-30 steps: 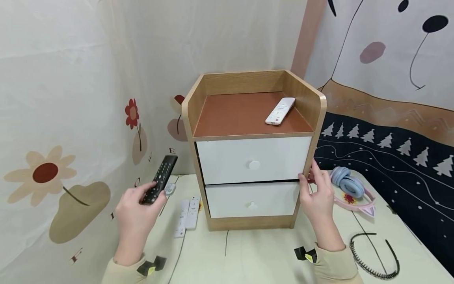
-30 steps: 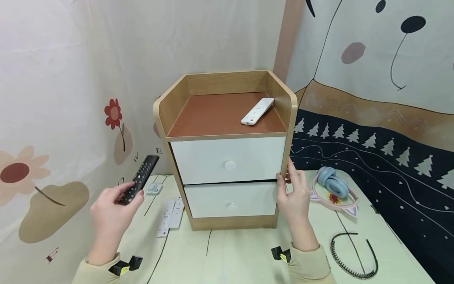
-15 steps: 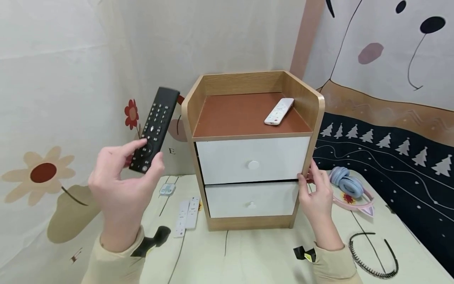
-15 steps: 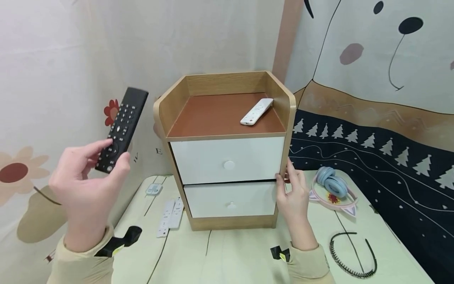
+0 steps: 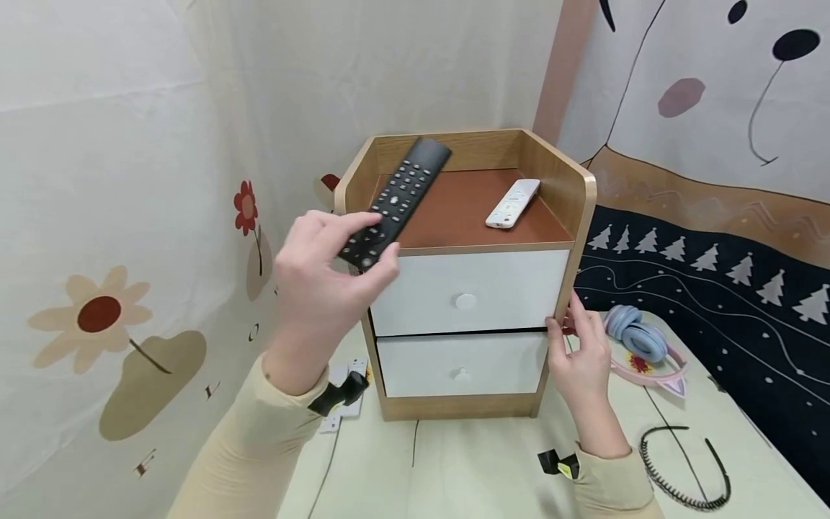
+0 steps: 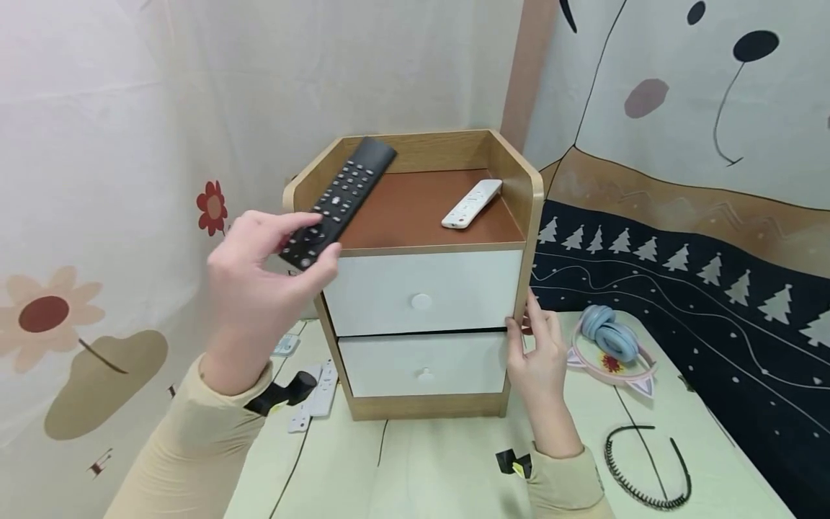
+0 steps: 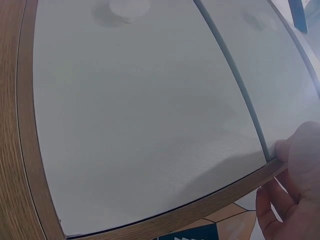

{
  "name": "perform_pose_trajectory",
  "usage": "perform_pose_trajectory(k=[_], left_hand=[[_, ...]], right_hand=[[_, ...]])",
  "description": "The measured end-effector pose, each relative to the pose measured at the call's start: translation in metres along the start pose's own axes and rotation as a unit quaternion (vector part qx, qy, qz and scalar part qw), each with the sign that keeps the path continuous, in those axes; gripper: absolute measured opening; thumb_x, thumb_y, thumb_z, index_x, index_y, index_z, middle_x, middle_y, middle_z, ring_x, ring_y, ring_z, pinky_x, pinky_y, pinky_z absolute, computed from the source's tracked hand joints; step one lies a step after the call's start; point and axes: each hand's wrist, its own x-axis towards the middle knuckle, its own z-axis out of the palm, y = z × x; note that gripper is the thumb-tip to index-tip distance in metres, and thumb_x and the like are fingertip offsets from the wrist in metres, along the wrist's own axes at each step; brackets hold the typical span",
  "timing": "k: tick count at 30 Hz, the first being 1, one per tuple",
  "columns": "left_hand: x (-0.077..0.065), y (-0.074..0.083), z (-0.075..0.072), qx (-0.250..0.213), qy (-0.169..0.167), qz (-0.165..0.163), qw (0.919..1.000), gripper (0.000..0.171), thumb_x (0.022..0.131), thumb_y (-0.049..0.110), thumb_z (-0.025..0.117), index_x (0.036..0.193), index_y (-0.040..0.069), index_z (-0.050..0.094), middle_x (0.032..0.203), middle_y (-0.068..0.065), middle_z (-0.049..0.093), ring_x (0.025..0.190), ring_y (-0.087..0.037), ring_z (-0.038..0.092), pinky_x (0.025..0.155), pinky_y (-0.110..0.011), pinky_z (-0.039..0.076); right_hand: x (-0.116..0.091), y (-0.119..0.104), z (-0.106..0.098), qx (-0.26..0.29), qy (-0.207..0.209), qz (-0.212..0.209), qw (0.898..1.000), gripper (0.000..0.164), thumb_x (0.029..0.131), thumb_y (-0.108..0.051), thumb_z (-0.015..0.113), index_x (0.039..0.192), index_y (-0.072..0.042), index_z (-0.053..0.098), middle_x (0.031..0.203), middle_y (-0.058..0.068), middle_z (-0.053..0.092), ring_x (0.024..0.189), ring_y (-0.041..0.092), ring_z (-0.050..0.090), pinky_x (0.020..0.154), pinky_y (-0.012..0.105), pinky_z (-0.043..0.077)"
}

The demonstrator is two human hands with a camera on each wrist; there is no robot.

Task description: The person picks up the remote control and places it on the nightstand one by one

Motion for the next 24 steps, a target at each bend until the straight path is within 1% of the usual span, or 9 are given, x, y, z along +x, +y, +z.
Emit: perform_pose_trajectory(k=[3, 5, 7, 9, 12, 14, 19, 21, 24], left_hand=[[0.001, 0.003, 0.015, 0.024, -0.029, 0.017, 0.9991, 0.031, 0.085, 0.025, 0.086, 0.113, 0.014, 0.086, 0.093, -0.014, 0.071, 0.087, -0.031, 0.062, 0.070, -0.039, 0.047], [0.002, 0.003, 0.024, 0.034, -0.046, 0.021, 0.9982, 0.030, 0.085, 0.026, 0.085, 0.111, 0.012, 0.085, 0.094, -0.014, 0.071, 0.086, -0.033, 0.062, 0.069, -0.041, 0.049], [0.004, 0.003, 0.032, 0.036, -0.065, 0.013, 0.9972, 0.029, 0.085, 0.027, 0.084, 0.110, 0.013, 0.085, 0.094, -0.014, 0.071, 0.086, -0.033, 0.063, 0.069, -0.043, 0.050], [0.006, 0.004, 0.040, 0.038, -0.089, -0.002, 0.9953, 0.029, 0.084, 0.027, 0.084, 0.110, 0.013, 0.084, 0.095, -0.013, 0.071, 0.086, -0.033, 0.063, 0.069, -0.045, 0.051], [0.009, 0.005, 0.049, 0.047, -0.129, -0.029, 0.9901, 0.029, 0.085, 0.029, 0.083, 0.110, 0.015, 0.084, 0.097, -0.012, 0.072, 0.087, -0.033, 0.064, 0.069, -0.047, 0.052], [0.010, 0.006, 0.053, 0.057, -0.152, -0.048, 0.9856, 0.028, 0.086, 0.030, 0.082, 0.110, 0.016, 0.084, 0.100, -0.011, 0.074, 0.089, -0.032, 0.064, 0.070, -0.048, 0.053], [0.020, 0.007, 0.061, 0.083, -0.193, -0.097, 0.9729, 0.027, 0.088, 0.032, 0.081, 0.111, 0.019, 0.083, 0.105, -0.010, 0.077, 0.094, -0.031, 0.066, 0.078, -0.049, 0.054], [0.026, 0.008, 0.065, 0.092, -0.216, -0.119, 0.9648, 0.027, 0.089, 0.034, 0.081, 0.112, 0.020, 0.082, 0.107, -0.009, 0.078, 0.098, -0.029, 0.066, 0.082, -0.049, 0.054], [0.035, 0.010, 0.071, 0.103, -0.254, -0.155, 0.9490, 0.027, 0.090, 0.038, 0.080, 0.112, 0.022, 0.079, 0.111, -0.006, 0.078, 0.102, -0.025, 0.066, 0.088, -0.047, 0.054]], right_hand=[[0.001, 0.000, -0.001, 0.000, 0.005, -0.005, 1.000, 0.064, 0.095, 0.009, 0.077, 0.155, -0.002, 0.060, 0.108, 0.026, 0.065, 0.098, -0.003, 0.059, 0.093, -0.003, 0.043], [0.002, 0.001, -0.001, -0.001, 0.006, -0.006, 1.000, 0.064, 0.094, 0.009, 0.077, 0.155, -0.002, 0.060, 0.108, 0.025, 0.065, 0.097, 0.000, 0.060, 0.093, -0.003, 0.043], [0.002, 0.001, -0.002, -0.003, 0.005, -0.005, 1.000, 0.064, 0.095, 0.008, 0.077, 0.156, -0.002, 0.060, 0.108, 0.026, 0.065, 0.097, 0.000, 0.060, 0.094, -0.003, 0.043], [0.001, 0.001, -0.002, -0.004, 0.004, -0.002, 1.000, 0.064, 0.095, 0.008, 0.077, 0.156, -0.002, 0.060, 0.108, 0.026, 0.065, 0.098, -0.003, 0.059, 0.094, -0.003, 0.043], [-0.001, 0.001, -0.003, -0.008, 0.004, 0.003, 1.000, 0.064, 0.095, 0.008, 0.077, 0.156, -0.002, 0.059, 0.107, 0.026, 0.065, 0.099, -0.008, 0.057, 0.094, -0.003, 0.043], [-0.002, 0.001, -0.003, -0.006, 0.003, 0.002, 1.000, 0.065, 0.095, 0.008, 0.077, 0.156, -0.002, 0.059, 0.107, 0.026, 0.065, 0.098, -0.006, 0.058, 0.094, -0.003, 0.043], [-0.002, 0.001, 0.000, -0.001, -0.003, -0.001, 1.000, 0.065, 0.096, 0.008, 0.077, 0.157, -0.003, 0.058, 0.108, 0.025, 0.066, 0.095, 0.009, 0.064, 0.095, -0.002, 0.044], [-0.001, 0.001, 0.000, -0.003, -0.006, 0.002, 1.000, 0.065, 0.096, 0.007, 0.077, 0.158, -0.003, 0.058, 0.108, 0.025, 0.066, 0.095, 0.010, 0.063, 0.095, -0.002, 0.044], [-0.001, 0.001, 0.000, -0.005, -0.006, 0.008, 1.000, 0.065, 0.097, 0.006, 0.076, 0.159, -0.004, 0.057, 0.109, 0.025, 0.065, 0.098, 0.004, 0.062, 0.095, -0.003, 0.043]])
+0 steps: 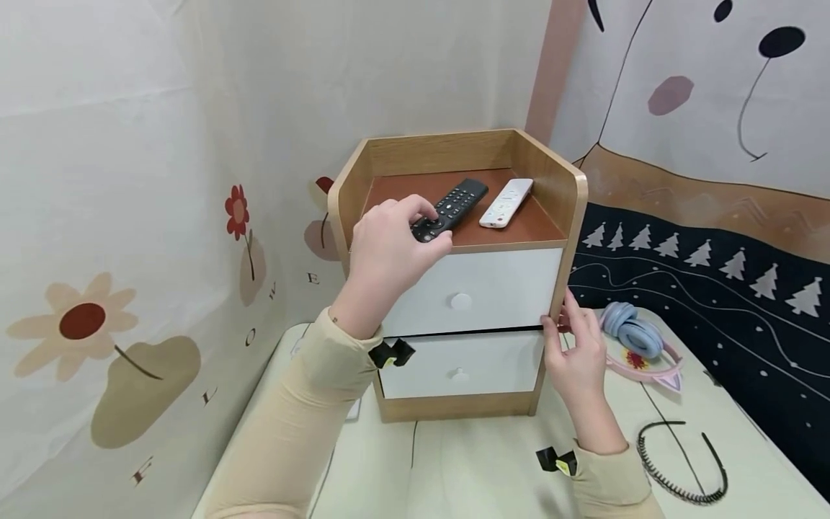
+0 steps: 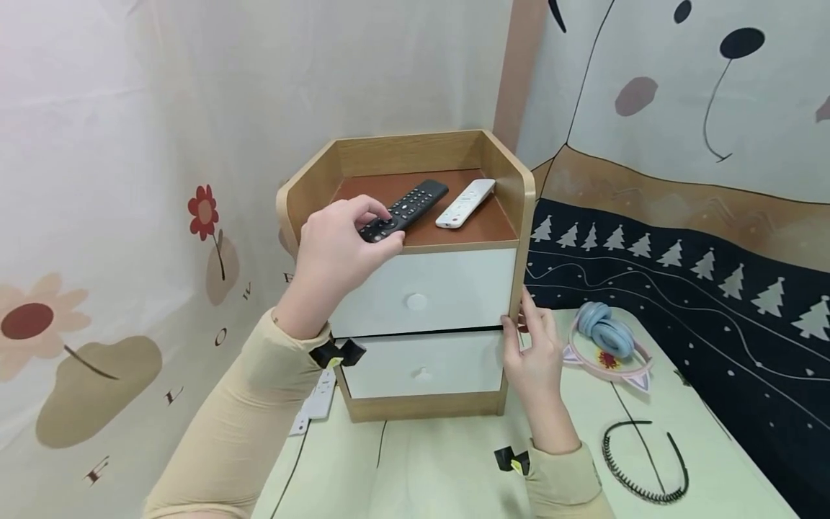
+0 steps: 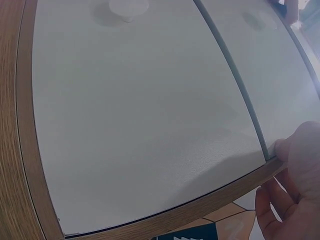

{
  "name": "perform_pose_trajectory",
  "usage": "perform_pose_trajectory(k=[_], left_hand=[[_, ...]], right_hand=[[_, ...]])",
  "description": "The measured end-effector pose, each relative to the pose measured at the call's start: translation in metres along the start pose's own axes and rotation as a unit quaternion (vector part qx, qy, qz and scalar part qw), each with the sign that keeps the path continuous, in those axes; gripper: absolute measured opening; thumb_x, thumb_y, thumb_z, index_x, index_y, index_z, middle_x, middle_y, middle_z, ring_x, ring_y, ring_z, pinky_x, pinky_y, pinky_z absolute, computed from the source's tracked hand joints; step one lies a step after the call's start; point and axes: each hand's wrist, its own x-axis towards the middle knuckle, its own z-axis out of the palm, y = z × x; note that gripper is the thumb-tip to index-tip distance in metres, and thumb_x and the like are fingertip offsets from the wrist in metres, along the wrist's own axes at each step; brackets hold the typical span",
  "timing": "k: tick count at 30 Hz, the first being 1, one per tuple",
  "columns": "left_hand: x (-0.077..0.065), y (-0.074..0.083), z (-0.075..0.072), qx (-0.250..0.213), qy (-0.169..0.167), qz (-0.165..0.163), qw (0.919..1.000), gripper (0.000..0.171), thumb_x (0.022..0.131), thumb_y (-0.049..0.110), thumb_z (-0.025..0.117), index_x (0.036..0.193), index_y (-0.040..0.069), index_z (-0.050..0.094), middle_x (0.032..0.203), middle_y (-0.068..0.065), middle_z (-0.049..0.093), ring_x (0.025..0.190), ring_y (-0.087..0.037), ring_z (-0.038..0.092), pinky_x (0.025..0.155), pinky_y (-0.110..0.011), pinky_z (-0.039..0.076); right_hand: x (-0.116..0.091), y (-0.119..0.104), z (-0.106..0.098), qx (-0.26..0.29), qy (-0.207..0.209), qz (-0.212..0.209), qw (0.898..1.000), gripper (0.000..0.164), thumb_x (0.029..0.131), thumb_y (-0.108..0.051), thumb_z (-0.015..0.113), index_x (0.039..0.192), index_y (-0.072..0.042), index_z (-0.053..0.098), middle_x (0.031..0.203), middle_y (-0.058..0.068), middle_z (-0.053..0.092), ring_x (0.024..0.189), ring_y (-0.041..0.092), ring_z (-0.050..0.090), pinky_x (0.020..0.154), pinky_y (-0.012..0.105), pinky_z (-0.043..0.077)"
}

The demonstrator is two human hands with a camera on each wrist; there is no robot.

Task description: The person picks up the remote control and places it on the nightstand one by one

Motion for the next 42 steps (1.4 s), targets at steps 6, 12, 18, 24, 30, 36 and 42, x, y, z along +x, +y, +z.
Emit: perform_pose_trajectory(k=[6, 12, 18, 24, 30, 36, 42], left_hand=[[0.013, 0.007, 0.002, 0.028, -0.052, -0.054, 0.9967, 0.025, 0.092, 0.041, 0.077, 0.112, 0.025, 0.074, 0.122, -0.001, 0.082, 0.107, -0.022, 0.070, 0.085, -0.043, 0.054], [0.021, 0.013, 0.007, 0.041, -0.074, -0.080, 0.9933, 0.026, 0.095, 0.046, 0.078, 0.112, 0.028, 0.072, 0.126, 0.004, 0.081, 0.106, -0.020, 0.069, 0.081, -0.041, 0.053], [0.026, 0.016, 0.013, 0.045, -0.084, -0.074, 0.9927, 0.029, 0.096, 0.053, 0.080, 0.114, 0.032, 0.074, 0.125, 0.005, 0.080, 0.102, -0.022, 0.068, 0.079, -0.041, 0.055], [0.030, 0.018, 0.015, 0.042, -0.115, -0.050, 0.9912, 0.038, 0.097, 0.057, 0.077, 0.127, 0.034, 0.074, 0.131, 0.006, 0.079, 0.106, -0.020, 0.067, 0.083, -0.041, 0.056], [0.033, 0.019, 0.015, 0.023, -0.159, -0.023, 0.9868, 0.043, 0.099, 0.058, 0.074, 0.137, 0.037, 0.074, 0.135, 0.008, 0.078, 0.118, -0.018, 0.062, 0.092, -0.040, 0.056], [0.039, 0.019, 0.013, 0.011, -0.189, -0.003, 0.9820, 0.047, 0.101, 0.054, 0.072, 0.145, 0.038, 0.071, 0.136, 0.009, 0.076, 0.115, -0.018, 0.061, 0.092, -0.039, 0.054], [0.040, 0.020, 0.013, 0.010, -0.205, -0.005, 0.9786, 0.050, 0.103, 0.054, 0.070, 0.150, 0.040, 0.067, 0.142, 0.009, 0.073, 0.120, -0.022, 0.056, 0.097, -0.040, 0.053]], right_hand=[[0.000, -0.001, 0.000, -0.001, -0.002, 0.003, 1.000, 0.065, 0.098, 0.006, 0.076, 0.159, -0.004, 0.057, 0.109, 0.026, 0.065, 0.096, 0.012, 0.065, 0.096, -0.003, 0.043], [0.001, 0.000, 0.000, 0.000, 0.001, -0.003, 1.000, 0.065, 0.097, 0.007, 0.076, 0.158, -0.003, 0.058, 0.108, 0.026, 0.064, 0.095, 0.015, 0.065, 0.096, -0.003, 0.043], [0.001, 0.000, 0.000, 0.003, 0.003, -0.003, 1.000, 0.064, 0.097, 0.007, 0.076, 0.157, -0.003, 0.058, 0.108, 0.026, 0.064, 0.099, -0.001, 0.060, 0.096, -0.003, 0.043], [0.000, 0.000, 0.002, 0.002, 0.002, 0.000, 1.000, 0.064, 0.097, 0.007, 0.076, 0.158, -0.004, 0.058, 0.110, 0.026, 0.065, 0.098, 0.002, 0.061, 0.096, -0.002, 0.044], [0.001, 0.001, 0.002, -0.001, 0.001, 0.000, 1.000, 0.064, 0.097, 0.006, 0.076, 0.158, -0.004, 0.058, 0.109, 0.026, 0.065, 0.096, 0.012, 0.064, 0.096, -0.002, 0.043], [0.002, 0.000, 0.002, -0.002, 0.000, 0.005, 1.000, 0.063, 0.098, 0.006, 0.076, 0.158, -0.003, 0.058, 0.110, 0.027, 0.065, 0.098, 0.006, 0.062, 0.096, -0.002, 0.043], [0.003, -0.001, 0.001, 0.001, -0.001, 0.008, 1.000, 0.062, 0.098, 0.006, 0.075, 0.157, -0.002, 0.058, 0.110, 0.027, 0.065, 0.100, -0.003, 0.058, 0.096, -0.003, 0.043]])
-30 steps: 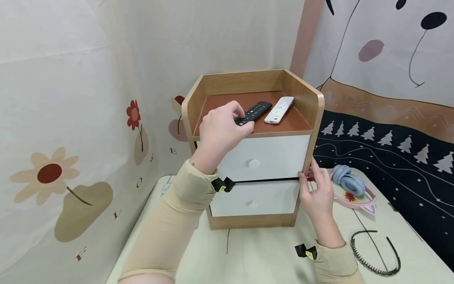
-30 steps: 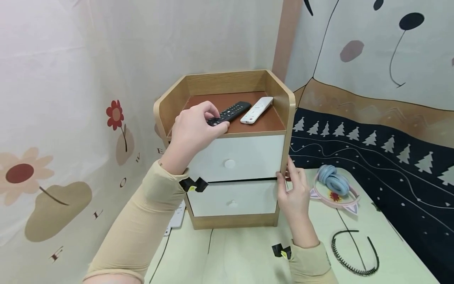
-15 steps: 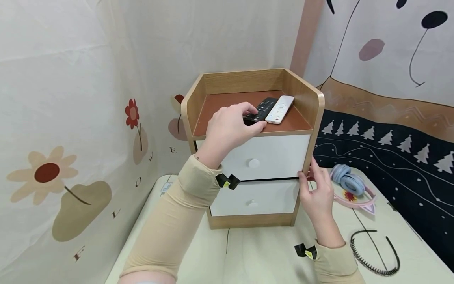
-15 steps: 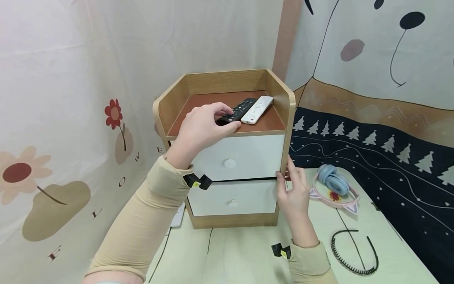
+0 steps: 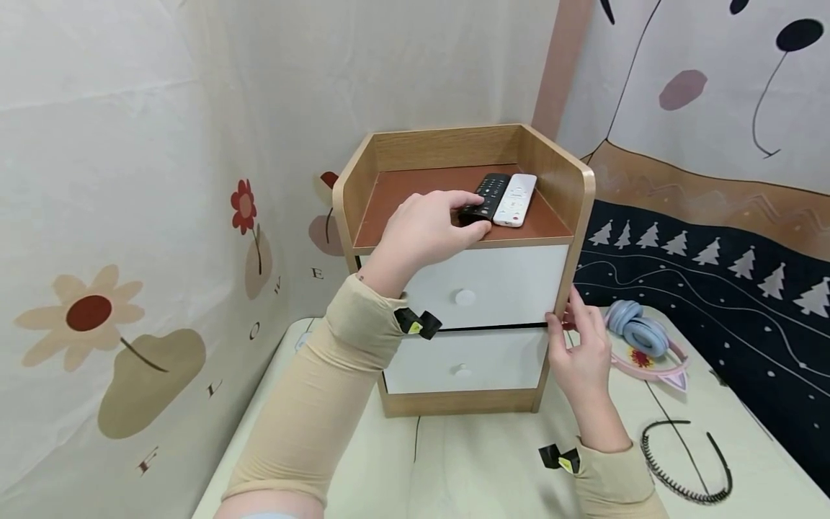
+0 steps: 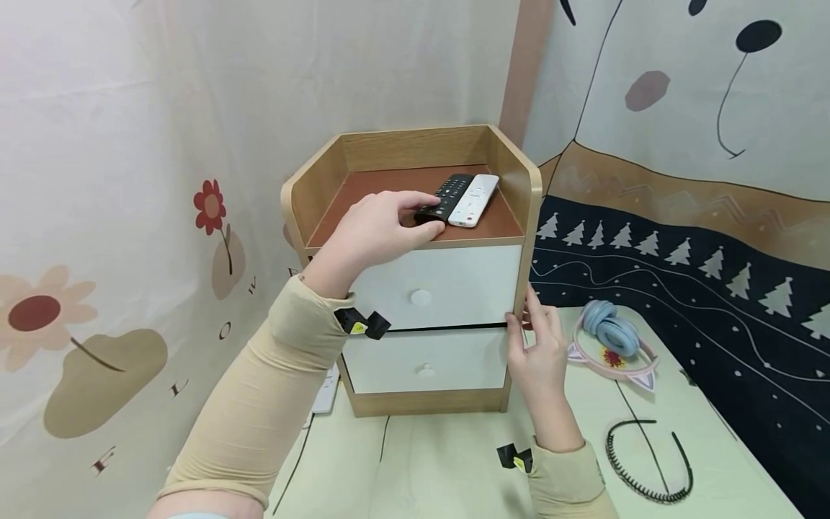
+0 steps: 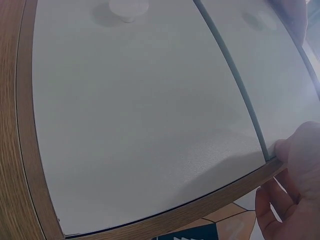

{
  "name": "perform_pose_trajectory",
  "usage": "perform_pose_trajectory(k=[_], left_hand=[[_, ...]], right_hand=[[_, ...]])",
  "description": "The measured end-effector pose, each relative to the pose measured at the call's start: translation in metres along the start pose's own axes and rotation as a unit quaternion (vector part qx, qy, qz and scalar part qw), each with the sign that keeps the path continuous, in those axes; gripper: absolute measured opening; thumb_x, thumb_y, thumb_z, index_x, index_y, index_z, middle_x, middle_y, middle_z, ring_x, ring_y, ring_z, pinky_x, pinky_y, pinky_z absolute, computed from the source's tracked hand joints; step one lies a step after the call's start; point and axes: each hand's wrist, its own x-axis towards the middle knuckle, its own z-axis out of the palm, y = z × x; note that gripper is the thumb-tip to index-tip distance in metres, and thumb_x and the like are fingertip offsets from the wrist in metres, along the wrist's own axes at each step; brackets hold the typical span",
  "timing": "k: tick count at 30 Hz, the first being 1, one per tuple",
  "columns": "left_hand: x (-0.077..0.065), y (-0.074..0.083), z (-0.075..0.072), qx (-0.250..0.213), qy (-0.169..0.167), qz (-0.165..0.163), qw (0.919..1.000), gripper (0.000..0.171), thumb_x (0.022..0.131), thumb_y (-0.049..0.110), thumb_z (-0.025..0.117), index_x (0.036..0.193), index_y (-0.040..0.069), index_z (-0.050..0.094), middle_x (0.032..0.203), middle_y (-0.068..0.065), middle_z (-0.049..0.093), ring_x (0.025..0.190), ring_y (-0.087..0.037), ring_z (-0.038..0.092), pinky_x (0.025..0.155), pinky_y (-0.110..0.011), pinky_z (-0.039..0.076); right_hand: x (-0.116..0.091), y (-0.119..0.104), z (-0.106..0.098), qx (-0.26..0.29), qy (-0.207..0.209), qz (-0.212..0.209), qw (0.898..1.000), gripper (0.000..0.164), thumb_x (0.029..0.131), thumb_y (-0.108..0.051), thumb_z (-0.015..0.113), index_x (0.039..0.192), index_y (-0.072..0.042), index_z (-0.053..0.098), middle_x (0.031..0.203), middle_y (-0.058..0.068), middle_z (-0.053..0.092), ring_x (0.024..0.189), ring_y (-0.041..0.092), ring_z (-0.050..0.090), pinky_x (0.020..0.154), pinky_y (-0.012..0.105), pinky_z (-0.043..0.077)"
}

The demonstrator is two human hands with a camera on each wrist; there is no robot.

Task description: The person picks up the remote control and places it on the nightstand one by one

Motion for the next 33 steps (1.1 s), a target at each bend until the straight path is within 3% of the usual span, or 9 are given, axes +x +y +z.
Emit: perform_pose_trajectory(k=[7, 12, 17, 20, 23, 26, 29, 33], left_hand=[[-0.003, 0.000, 0.002, 0.011, 0.013, -0.005, 0.9998, 0.051, 0.103, 0.056, 0.070, 0.151, 0.041, 0.066, 0.143, 0.009, 0.073, 0.121, -0.023, 0.056, 0.093, -0.040, 0.053], [-0.009, -0.002, 0.007, 0.011, 0.046, 0.003, 0.9989, 0.051, 0.104, 0.054, 0.070, 0.152, 0.040, 0.065, 0.141, 0.010, 0.074, 0.113, -0.021, 0.058, 0.085, -0.039, 0.053], [-0.022, -0.008, 0.009, -0.008, 0.102, 0.039, 0.9940, 0.052, 0.103, 0.047, 0.074, 0.153, 0.033, 0.065, 0.150, 0.010, 0.071, 0.125, -0.024, 0.062, 0.100, -0.044, 0.055], [-0.033, -0.014, 0.010, -0.024, 0.147, 0.076, 0.9860, 0.051, 0.102, 0.039, 0.075, 0.151, 0.028, 0.067, 0.149, 0.004, 0.072, 0.131, -0.026, 0.063, 0.108, -0.045, 0.052], [-0.047, -0.023, 0.010, -0.044, 0.196, 0.114, 0.9730, 0.050, 0.100, 0.032, 0.077, 0.149, 0.023, 0.069, 0.145, -0.001, 0.075, 0.130, -0.026, 0.065, 0.109, -0.044, 0.051], [-0.061, -0.034, 0.012, -0.056, 0.257, 0.159, 0.9516, 0.050, 0.098, 0.025, 0.077, 0.147, 0.017, 0.070, 0.138, -0.006, 0.078, 0.123, -0.028, 0.068, 0.106, -0.045, 0.051], [-0.076, -0.047, 0.016, -0.057, 0.322, 0.199, 0.9238, 0.050, 0.097, 0.020, 0.076, 0.146, 0.010, 0.069, 0.133, -0.010, 0.079, 0.118, -0.032, 0.070, 0.106, -0.046, 0.051], [-0.096, -0.066, 0.025, -0.084, 0.406, 0.224, 0.8820, 0.049, 0.096, 0.014, 0.075, 0.144, 0.005, 0.069, 0.128, -0.014, 0.080, 0.113, -0.037, 0.068, 0.101, -0.044, 0.054]], right_hand=[[0.000, 0.000, 0.000, -0.005, -0.001, 0.000, 1.000, 0.062, 0.098, 0.005, 0.075, 0.158, -0.003, 0.058, 0.110, 0.027, 0.065, 0.097, 0.010, 0.062, 0.096, -0.003, 0.042], [-0.001, 0.000, -0.001, -0.007, -0.002, 0.001, 1.000, 0.063, 0.098, 0.005, 0.075, 0.158, -0.003, 0.057, 0.110, 0.027, 0.065, 0.096, 0.014, 0.063, 0.096, -0.003, 0.042], [-0.001, -0.001, -0.001, -0.004, 0.000, -0.001, 1.000, 0.063, 0.098, 0.005, 0.076, 0.158, -0.003, 0.058, 0.109, 0.026, 0.065, 0.097, 0.009, 0.063, 0.096, -0.003, 0.042], [-0.001, -0.001, -0.001, -0.002, 0.002, -0.005, 1.000, 0.063, 0.097, 0.006, 0.076, 0.157, -0.003, 0.058, 0.108, 0.026, 0.065, 0.097, 0.005, 0.062, 0.096, -0.003, 0.043], [-0.001, -0.001, -0.001, 0.000, 0.005, -0.010, 1.000, 0.063, 0.097, 0.007, 0.076, 0.157, -0.003, 0.059, 0.108, 0.026, 0.065, 0.096, 0.005, 0.061, 0.095, -0.003, 0.043], [-0.001, 0.000, -0.001, 0.001, 0.008, -0.012, 1.000, 0.063, 0.096, 0.007, 0.076, 0.156, -0.002, 0.059, 0.108, 0.027, 0.065, 0.095, 0.008, 0.062, 0.095, -0.003, 0.043], [-0.001, 0.001, -0.002, 0.001, 0.008, -0.012, 1.000, 0.064, 0.096, 0.007, 0.076, 0.156, -0.003, 0.059, 0.108, 0.026, 0.065, 0.095, 0.010, 0.063, 0.095, -0.003, 0.043], [-0.002, 0.001, 0.000, 0.002, 0.004, -0.011, 1.000, 0.065, 0.096, 0.007, 0.076, 0.157, -0.004, 0.059, 0.108, 0.026, 0.065, 0.094, 0.017, 0.064, 0.096, -0.003, 0.043]])
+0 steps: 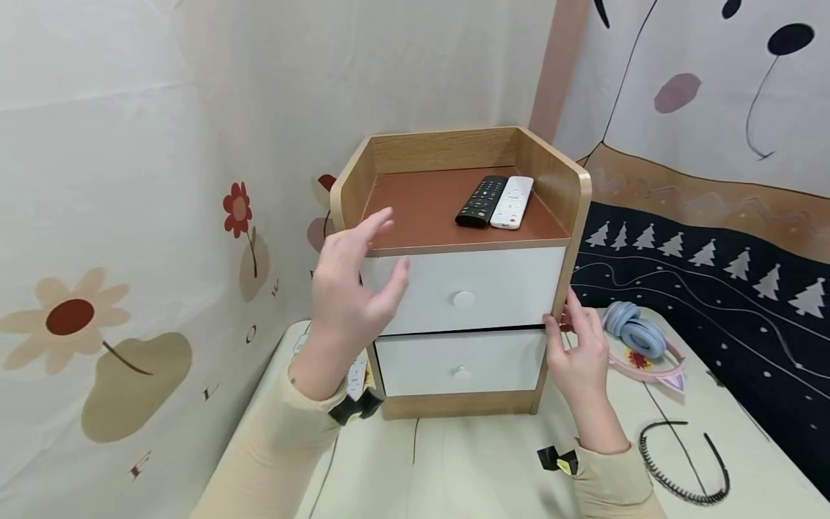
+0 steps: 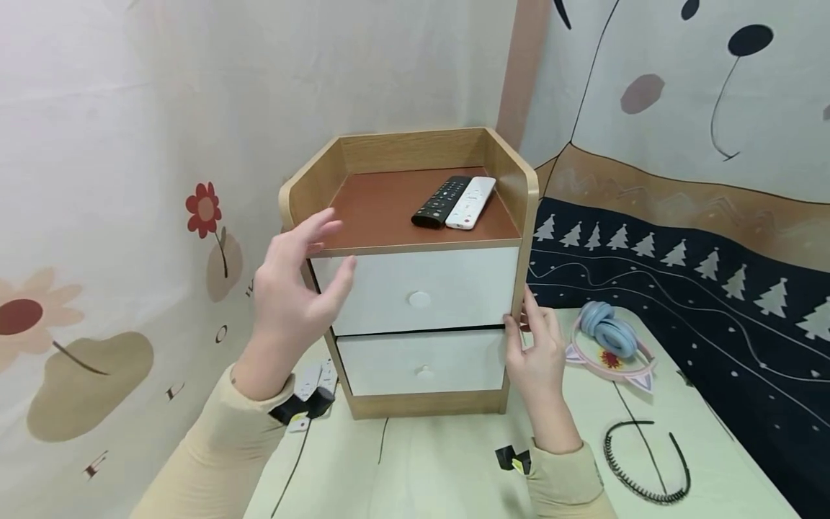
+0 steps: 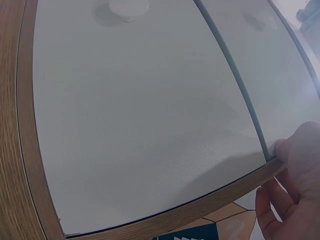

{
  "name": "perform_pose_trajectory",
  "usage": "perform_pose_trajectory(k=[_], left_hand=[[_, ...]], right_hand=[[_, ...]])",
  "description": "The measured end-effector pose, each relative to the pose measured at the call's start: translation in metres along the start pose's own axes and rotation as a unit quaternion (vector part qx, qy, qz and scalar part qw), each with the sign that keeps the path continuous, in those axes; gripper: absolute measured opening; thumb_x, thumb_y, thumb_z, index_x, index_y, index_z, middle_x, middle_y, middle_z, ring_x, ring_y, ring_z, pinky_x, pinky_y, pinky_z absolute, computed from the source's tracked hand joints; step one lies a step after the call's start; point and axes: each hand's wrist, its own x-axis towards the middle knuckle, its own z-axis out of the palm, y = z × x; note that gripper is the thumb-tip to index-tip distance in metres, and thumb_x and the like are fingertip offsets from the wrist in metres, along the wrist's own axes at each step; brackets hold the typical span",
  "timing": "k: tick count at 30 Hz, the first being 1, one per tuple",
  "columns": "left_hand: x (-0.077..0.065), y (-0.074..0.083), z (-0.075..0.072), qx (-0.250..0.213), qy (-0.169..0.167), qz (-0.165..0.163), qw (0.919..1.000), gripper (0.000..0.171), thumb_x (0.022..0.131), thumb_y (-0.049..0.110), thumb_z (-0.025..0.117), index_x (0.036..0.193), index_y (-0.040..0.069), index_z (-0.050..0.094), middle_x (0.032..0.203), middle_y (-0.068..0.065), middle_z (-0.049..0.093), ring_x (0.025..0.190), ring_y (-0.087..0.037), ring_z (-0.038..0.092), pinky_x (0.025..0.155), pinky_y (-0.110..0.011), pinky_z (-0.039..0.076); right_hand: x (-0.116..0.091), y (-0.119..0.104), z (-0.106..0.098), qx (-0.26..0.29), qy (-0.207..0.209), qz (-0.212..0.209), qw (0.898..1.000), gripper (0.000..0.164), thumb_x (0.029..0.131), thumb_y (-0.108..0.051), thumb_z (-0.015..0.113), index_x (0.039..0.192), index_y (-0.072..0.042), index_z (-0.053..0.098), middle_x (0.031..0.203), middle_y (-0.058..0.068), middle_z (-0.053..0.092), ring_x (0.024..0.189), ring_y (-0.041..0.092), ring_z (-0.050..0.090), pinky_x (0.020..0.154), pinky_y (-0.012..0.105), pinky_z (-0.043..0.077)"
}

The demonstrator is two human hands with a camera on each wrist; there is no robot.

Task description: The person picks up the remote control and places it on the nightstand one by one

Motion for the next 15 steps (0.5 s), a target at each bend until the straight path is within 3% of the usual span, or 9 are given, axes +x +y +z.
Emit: perform_pose_trajectory(k=[3, 8, 11, 15], left_hand=[[-0.019, -0.011, -0.007, -0.025, 0.061, 0.004, 0.9978, 0.048, 0.094, 0.010, 0.074, 0.141, 0.001, 0.068, 0.123, -0.017, 0.080, 0.112, -0.039, 0.066, 0.098, -0.038, 0.055], [-0.057, -0.039, -0.017, -0.029, 0.118, -0.005, 0.9926, 0.044, 0.094, 0.005, 0.070, 0.137, -0.005, 0.064, 0.118, -0.023, 0.077, 0.109, -0.040, 0.065, 0.099, -0.026, 0.052], [-0.088, -0.060, -0.021, -0.004, 0.114, -0.034, 0.9928, 0.045, 0.093, 0.003, 0.069, 0.137, -0.007, 0.062, 0.116, -0.024, 0.075, 0.106, -0.041, 0.064, 0.099, -0.022, 0.049], [-0.135, -0.087, -0.025, 0.047, 0.052, -0.110, 0.9915, 0.051, 0.093, 0.002, 0.070, 0.142, -0.006, 0.060, 0.119, -0.021, 0.075, 0.104, -0.038, 0.063, 0.095, -0.025, 0.047]], right_hand=[[0.000, 0.002, 0.001, -0.002, -0.003, -0.001, 1.000, 0.065, 0.096, 0.007, 0.076, 0.158, -0.004, 0.058, 0.107, 0.026, 0.065, 0.094, 0.020, 0.065, 0.096, -0.003, 0.043], [0.000, 0.004, 0.001, -0.003, -0.001, -0.002, 1.000, 0.065, 0.097, 0.006, 0.077, 0.158, -0.003, 0.058, 0.108, 0.025, 0.066, 0.094, 0.016, 0.065, 0.096, -0.002, 0.044], [0.000, 0.004, 0.001, 0.000, 0.001, -0.003, 1.000, 0.064, 0.097, 0.007, 0.077, 0.158, -0.003, 0.058, 0.109, 0.025, 0.066, 0.094, 0.018, 0.065, 0.096, -0.002, 0.044], [0.000, 0.005, 0.002, 0.000, 0.000, -0.003, 1.000, 0.064, 0.097, 0.006, 0.076, 0.158, -0.003, 0.058, 0.110, 0.026, 0.066, 0.095, 0.021, 0.066, 0.096, -0.001, 0.045]])
